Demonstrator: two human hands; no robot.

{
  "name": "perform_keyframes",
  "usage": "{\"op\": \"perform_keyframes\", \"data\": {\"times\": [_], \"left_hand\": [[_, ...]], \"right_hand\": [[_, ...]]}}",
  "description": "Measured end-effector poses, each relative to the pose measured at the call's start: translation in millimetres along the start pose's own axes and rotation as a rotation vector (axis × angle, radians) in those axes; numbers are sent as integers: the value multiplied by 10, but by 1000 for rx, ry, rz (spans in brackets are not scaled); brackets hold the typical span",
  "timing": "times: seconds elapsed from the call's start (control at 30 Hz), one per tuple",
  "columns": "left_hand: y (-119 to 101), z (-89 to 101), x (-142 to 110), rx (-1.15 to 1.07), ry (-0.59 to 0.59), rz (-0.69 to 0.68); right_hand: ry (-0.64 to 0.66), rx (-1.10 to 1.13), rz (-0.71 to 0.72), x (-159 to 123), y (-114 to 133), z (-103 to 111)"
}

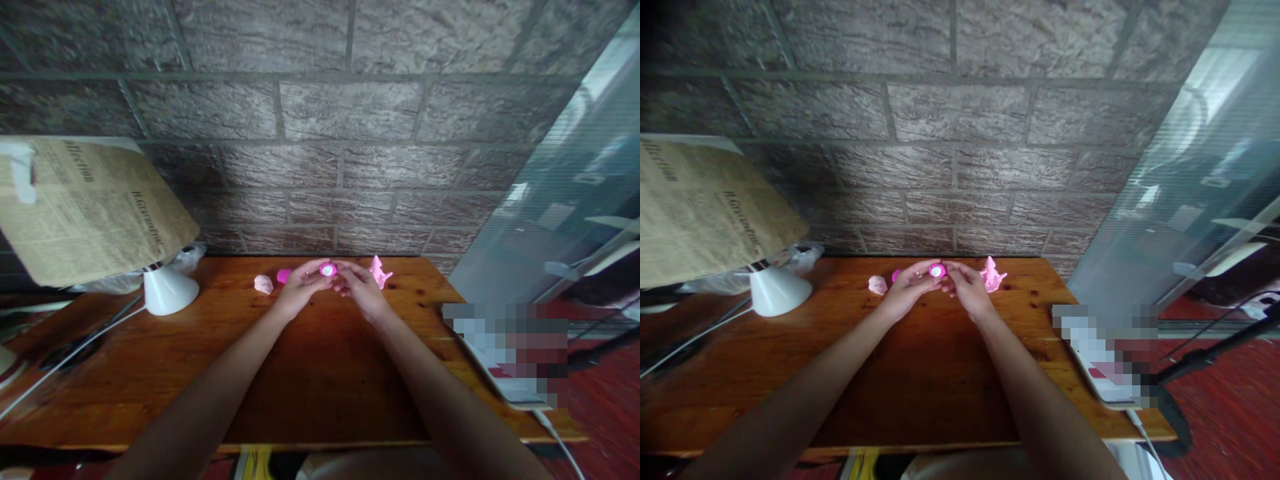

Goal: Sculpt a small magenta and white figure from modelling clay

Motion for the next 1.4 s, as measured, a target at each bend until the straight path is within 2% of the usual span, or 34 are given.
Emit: {"op": "perform_keyframes", "data": {"times": [0.13,0.23,0.37,0.53,0.63,0.73,0.83,1.07,1.23,1.4], "left_hand": [[-26,26,1,87,-20,-8],[-65,52,4,123,-58,-31],[-117,29,-1,167,-69,-81],[-135,-44,-33,206,-75,-86],[-138,-35,-49,228,-127,-93],[-141,-2,-50,256,-179,-111],[-126,-3,-36,190,-166,-94],[-4,-20,-2,-120,-74,98],[6,-21,-14,-156,-89,100],[-1,-73,-39,-144,-46,94]], "right_hand": [[61,21,81,-13,61,-27],[111,27,91,-34,74,-79],[88,48,83,-31,89,-83],[56,126,-66,-31,25,-74],[71,170,-175,-60,-47,-107],[100,238,-206,-71,-80,-142],[107,285,-189,-66,-83,-147],[136,295,-121,-71,-64,-165],[110,354,-157,-80,-84,-166],[118,409,-198,-102,-78,-192]]}}
Point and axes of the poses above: each hand's wrist, its own x-axis towards the middle knuckle, its own z-axis out of the back of the hand, y = z × x, the point moved 8 cm from there along x, towards the middle knuckle, and after that the axes turned 6 degrees about -y, right-handed, at the moved point
